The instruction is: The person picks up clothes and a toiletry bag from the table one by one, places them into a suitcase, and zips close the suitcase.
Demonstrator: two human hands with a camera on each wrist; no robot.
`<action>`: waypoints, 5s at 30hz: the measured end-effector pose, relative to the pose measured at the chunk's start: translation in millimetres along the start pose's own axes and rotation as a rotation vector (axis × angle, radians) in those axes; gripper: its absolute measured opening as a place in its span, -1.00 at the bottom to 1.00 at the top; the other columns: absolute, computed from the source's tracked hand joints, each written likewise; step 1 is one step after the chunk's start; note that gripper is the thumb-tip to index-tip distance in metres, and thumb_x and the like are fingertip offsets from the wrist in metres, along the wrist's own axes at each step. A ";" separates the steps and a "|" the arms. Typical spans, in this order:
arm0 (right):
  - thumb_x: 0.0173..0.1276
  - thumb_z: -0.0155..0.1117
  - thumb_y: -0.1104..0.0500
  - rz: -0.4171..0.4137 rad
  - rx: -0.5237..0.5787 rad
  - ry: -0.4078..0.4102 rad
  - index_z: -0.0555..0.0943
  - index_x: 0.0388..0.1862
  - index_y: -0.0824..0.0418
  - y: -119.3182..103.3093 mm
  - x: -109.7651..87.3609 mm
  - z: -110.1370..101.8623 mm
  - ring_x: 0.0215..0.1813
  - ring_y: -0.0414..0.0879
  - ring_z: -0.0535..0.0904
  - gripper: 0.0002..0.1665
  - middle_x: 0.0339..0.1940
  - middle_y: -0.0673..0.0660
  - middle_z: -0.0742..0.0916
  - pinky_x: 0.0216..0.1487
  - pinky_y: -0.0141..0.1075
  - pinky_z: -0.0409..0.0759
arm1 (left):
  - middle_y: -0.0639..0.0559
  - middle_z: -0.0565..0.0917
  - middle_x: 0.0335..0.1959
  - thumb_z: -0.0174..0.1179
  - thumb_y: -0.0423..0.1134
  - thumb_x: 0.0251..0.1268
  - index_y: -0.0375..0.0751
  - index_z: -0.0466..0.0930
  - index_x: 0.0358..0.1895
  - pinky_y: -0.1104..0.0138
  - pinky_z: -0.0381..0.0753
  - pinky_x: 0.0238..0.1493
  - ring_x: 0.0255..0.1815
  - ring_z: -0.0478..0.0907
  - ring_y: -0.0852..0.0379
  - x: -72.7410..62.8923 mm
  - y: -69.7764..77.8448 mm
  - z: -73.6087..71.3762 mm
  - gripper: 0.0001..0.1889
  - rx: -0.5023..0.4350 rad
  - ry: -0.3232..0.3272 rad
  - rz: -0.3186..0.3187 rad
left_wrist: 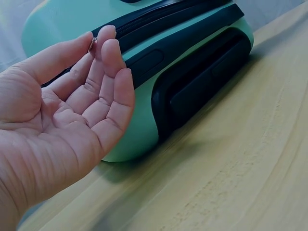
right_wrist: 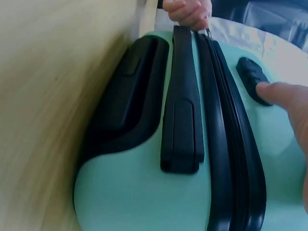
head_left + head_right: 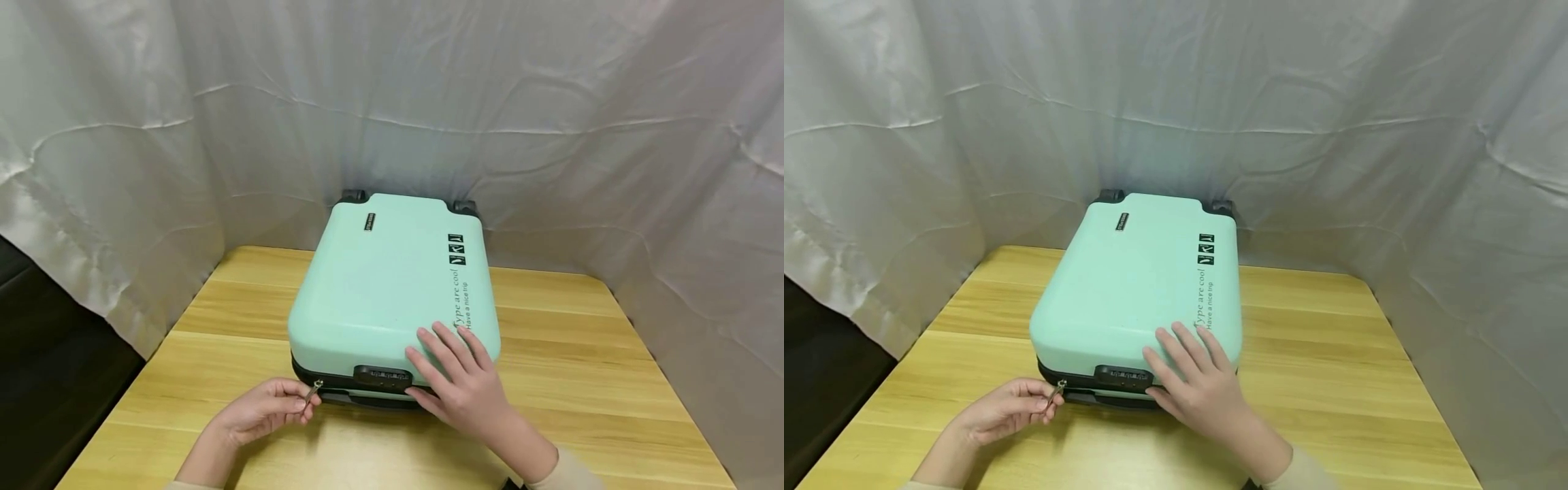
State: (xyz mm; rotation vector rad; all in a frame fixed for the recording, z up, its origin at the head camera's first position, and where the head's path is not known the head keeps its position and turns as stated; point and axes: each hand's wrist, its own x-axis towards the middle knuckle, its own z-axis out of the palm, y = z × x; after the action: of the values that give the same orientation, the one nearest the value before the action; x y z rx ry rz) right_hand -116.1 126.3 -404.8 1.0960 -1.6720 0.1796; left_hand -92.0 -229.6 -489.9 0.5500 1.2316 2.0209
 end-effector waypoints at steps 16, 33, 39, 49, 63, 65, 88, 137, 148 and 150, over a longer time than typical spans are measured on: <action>0.24 0.27 -0.19 0.071 -0.051 -0.064 0.61 0.19 0.20 -19.7 0.4 12.5 0.23 0.14 0.58 -0.33 0.23 0.27 0.65 0.15 0.21 0.33 | 0.15 0.74 -0.16 -0.27 -0.54 0.47 -0.17 0.67 -0.03 0.43 0.62 0.05 -0.16 0.66 0.35 4.2 -1.8 1.7 -0.55 -0.054 -0.010 0.003; 0.17 0.30 -0.17 0.055 -0.066 -0.007 0.65 0.14 0.19 -17.1 4.9 15.3 0.16 0.12 0.62 -0.35 0.16 0.26 0.69 0.13 0.17 0.35 | 0.13 0.72 -0.15 -0.43 -0.57 0.45 -0.23 0.63 0.00 0.48 0.59 0.02 -0.14 0.62 0.31 -0.9 -9.2 -1.2 -0.47 -0.182 -0.121 0.126; 0.16 0.29 -0.17 0.063 -0.073 -0.003 0.65 0.13 0.19 -17.1 3.8 14.6 0.15 0.12 0.62 -0.36 0.15 0.25 0.69 0.12 0.16 0.36 | 0.10 0.72 -0.11 -0.47 -0.57 0.46 -0.28 0.61 0.03 0.46 0.58 0.06 -0.10 0.62 0.28 -2.3 -9.1 -1.5 -0.46 -0.219 -0.135 0.139; 0.20 0.25 -0.15 0.080 -0.066 0.010 0.66 0.11 0.21 -18.3 6.5 12.6 0.13 0.13 0.63 -0.39 0.13 0.26 0.71 0.13 0.15 0.36 | 0.08 0.71 -0.18 -0.54 -0.51 0.51 -0.28 0.61 0.01 0.38 0.58 0.12 -0.11 0.62 0.24 -17.7 0.1 -6.3 -0.43 -0.292 -0.054 0.158; 0.21 0.21 -0.11 0.078 -0.051 0.002 0.66 0.09 0.22 -19.7 9.1 12.1 0.12 0.14 0.63 -0.42 0.12 0.26 0.71 0.11 0.17 0.34 | 0.06 0.61 -0.27 -0.50 -0.28 0.58 -0.29 0.58 -0.11 0.41 0.50 0.03 -0.23 0.49 0.19 -21.4 23.1 -9.2 -0.49 -0.637 0.116 0.089; 0.21 0.20 -0.09 0.080 -0.050 0.002 0.66 0.09 0.22 -19.9 8.7 11.4 0.12 0.14 0.63 -0.43 0.11 0.27 0.71 0.11 0.17 0.34 | 0.07 0.59 -0.30 -0.46 -0.26 0.58 -0.29 0.58 -0.13 0.41 0.49 -0.01 -0.26 0.46 0.20 -19.2 25.7 -9.9 -0.51 -0.650 0.148 0.089; 0.12 0.25 -0.05 0.083 -0.041 -0.008 0.65 0.11 0.24 -22.0 4.7 15.4 0.14 0.15 0.62 -0.40 0.14 0.26 0.70 0.11 0.19 0.33 | 0.06 0.63 -0.32 -0.34 -0.24 0.56 -0.31 0.61 -0.17 0.41 0.50 -0.02 -0.26 0.51 0.20 -10.7 38.4 -12.2 -0.56 -0.674 0.314 0.031; -0.07 0.50 -0.14 0.163 0.003 -0.115 0.56 0.25 0.17 -25.3 1.0 9.6 0.29 0.14 0.51 -0.14 0.31 0.24 0.59 0.23 0.20 0.29 | 0.17 0.69 -0.35 -0.41 -0.18 0.60 -0.10 0.66 -0.23 0.39 0.59 -0.11 -0.33 0.57 0.29 -5.8 55.4 -31.0 -0.48 -0.114 0.344 -0.048; 0.07 0.43 -0.18 0.169 -0.003 -0.137 0.53 0.30 0.16 -25.8 -2.0 11.0 0.33 0.14 0.49 -0.17 0.35 0.23 0.56 0.27 0.19 0.28 | 0.24 0.64 -0.25 -0.12 -0.06 0.54 -0.04 0.54 0.01 0.35 0.53 -0.15 -0.21 0.54 0.25 2.1 72.5 -40.0 -0.73 0.340 0.610 -0.168; 0.09 0.41 -0.18 0.169 -0.004 -0.137 0.52 0.30 0.16 -26.2 -2.5 11.2 0.33 0.14 0.49 -0.18 0.35 0.23 0.56 0.27 0.19 0.28 | 0.26 0.64 -0.19 -0.12 -0.02 0.54 -0.08 0.47 0.12 0.31 0.54 -0.09 -0.15 0.54 0.24 2.8 78.6 -39.6 -0.68 0.382 0.619 -0.163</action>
State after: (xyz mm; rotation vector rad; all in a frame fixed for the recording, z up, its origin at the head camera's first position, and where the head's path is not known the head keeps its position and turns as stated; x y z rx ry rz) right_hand -104.7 106.2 -421.7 0.9818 -1.8884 0.2131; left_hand -146.9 -275.0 -438.2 -0.0307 1.9814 1.8807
